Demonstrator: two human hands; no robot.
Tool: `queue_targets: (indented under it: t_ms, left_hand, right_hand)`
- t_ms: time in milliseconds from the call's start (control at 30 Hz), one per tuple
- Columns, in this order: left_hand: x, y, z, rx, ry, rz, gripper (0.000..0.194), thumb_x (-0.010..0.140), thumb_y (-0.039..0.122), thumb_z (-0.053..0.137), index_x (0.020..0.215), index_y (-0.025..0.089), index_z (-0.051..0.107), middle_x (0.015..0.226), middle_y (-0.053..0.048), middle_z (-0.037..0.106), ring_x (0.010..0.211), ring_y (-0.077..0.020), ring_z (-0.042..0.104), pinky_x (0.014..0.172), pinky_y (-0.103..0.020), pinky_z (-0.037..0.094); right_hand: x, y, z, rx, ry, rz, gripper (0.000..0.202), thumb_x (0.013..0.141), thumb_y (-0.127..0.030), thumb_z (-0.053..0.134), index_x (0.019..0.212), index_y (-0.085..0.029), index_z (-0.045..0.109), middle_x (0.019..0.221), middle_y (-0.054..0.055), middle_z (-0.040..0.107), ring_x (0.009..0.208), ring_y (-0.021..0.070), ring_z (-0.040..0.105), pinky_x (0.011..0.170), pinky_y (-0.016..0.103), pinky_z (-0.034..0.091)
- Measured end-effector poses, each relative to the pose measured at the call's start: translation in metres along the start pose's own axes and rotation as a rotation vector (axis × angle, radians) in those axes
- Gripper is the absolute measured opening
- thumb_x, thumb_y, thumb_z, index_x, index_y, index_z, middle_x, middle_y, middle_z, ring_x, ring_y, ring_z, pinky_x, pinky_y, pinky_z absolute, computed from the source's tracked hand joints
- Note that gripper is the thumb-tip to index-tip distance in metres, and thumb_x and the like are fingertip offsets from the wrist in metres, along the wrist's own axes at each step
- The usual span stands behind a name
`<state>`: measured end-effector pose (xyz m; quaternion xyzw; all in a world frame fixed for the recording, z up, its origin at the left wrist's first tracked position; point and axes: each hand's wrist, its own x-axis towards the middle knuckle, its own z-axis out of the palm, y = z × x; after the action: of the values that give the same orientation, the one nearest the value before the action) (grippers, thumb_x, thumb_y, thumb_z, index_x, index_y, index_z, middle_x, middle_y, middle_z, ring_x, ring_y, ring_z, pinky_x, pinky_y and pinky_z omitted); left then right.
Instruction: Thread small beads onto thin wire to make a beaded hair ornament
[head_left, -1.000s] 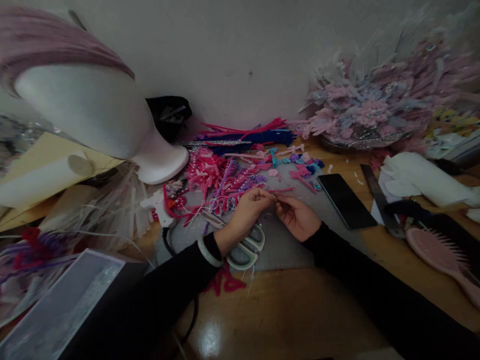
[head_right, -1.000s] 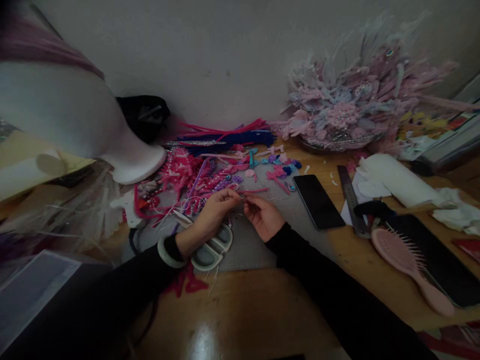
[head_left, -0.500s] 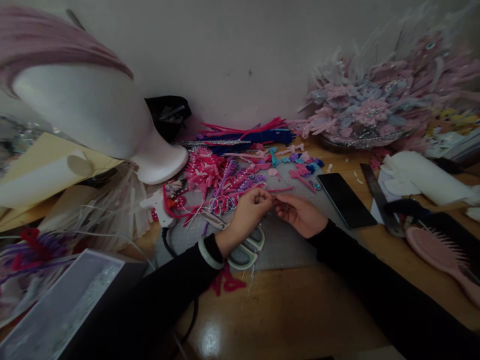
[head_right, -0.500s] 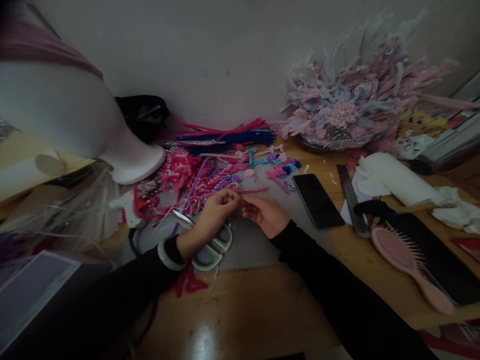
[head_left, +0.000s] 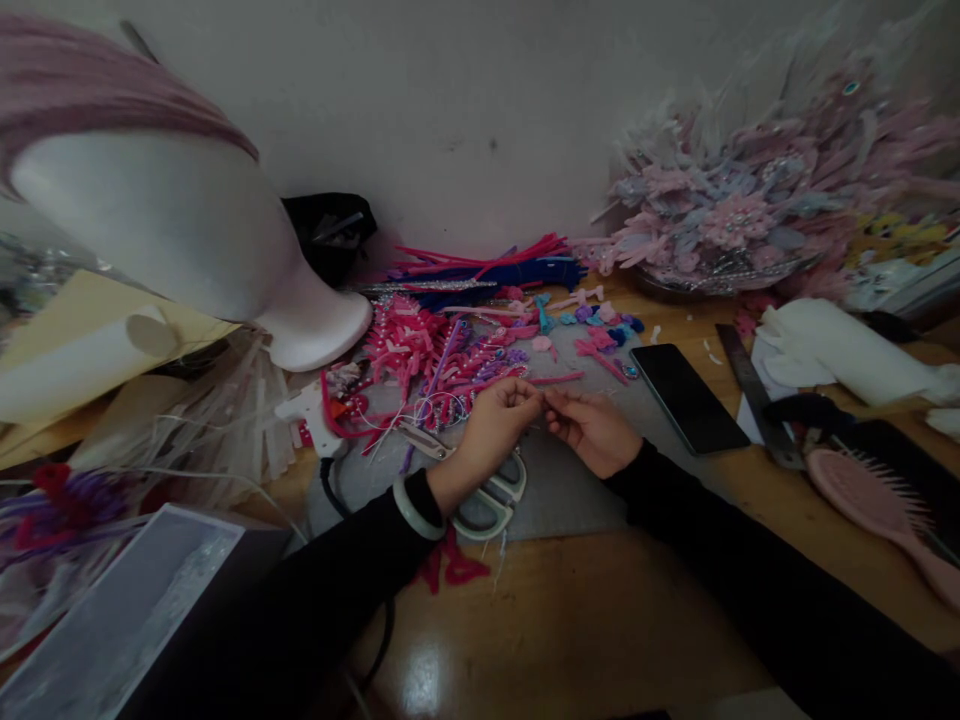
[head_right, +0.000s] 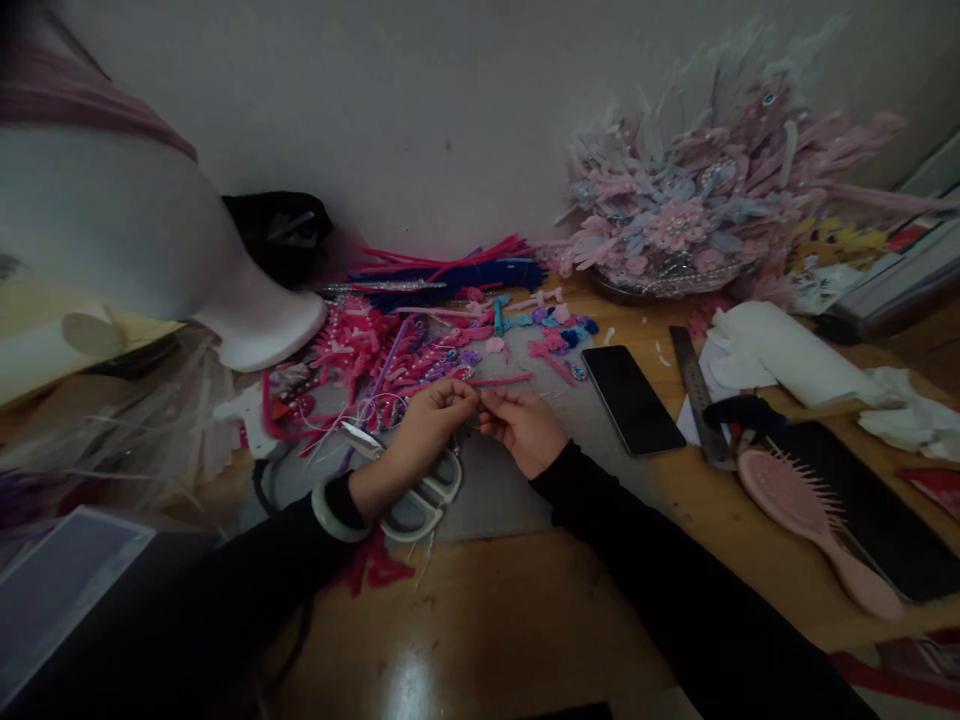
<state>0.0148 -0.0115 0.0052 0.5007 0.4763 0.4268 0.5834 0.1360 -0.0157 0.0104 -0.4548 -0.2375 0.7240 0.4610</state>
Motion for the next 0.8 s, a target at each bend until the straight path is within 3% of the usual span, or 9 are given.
queue_targets:
  t_ms: [233,600,800]
  left_hand:
    - [0.001,-0.001,0.001,0.039,-0.007,0.007,0.013,0.065,0.025,0.056,0.063,0.013,0.052,0.047,0.006,0.045,0.040,-0.0025,0.035,0.040,-0.016,0.024]
    - [0.000,0.000,0.001,0.013,0.017,-0.022,0.012,0.062,0.024,0.055,0.061,0.014,0.050,0.045,0.008,0.041,0.038,-0.0024,0.032,0.039,-0.017,0.022]
    - [0.000,0.000,0.001,0.004,0.026,-0.030,0.011,0.062,0.025,0.053,0.064,0.014,0.051,0.046,0.008,0.041,0.037,-0.0023,0.033,0.038,-0.017,0.023]
  right_hand:
    - [0.000,0.003,0.002,0.125,0.023,0.108,0.028,0.077,-0.002,0.044,0.054,-0.010,0.059,0.048,-0.002,0.052,0.041,0.0010,0.048,0.040,0.008,0.041]
    - [0.002,-0.001,-0.001,0.331,0.073,0.217,0.027,0.080,-0.005,0.041,0.058,-0.012,0.055,0.053,0.000,0.054,0.046,0.0029,0.050,0.042,0.008,0.044]
    - [0.009,-0.006,-0.016,0.299,0.014,0.089,0.030,0.066,0.007,0.036,0.065,-0.015,0.055,0.066,0.004,0.061,0.069,0.0099,0.061,0.070,0.019,0.052]
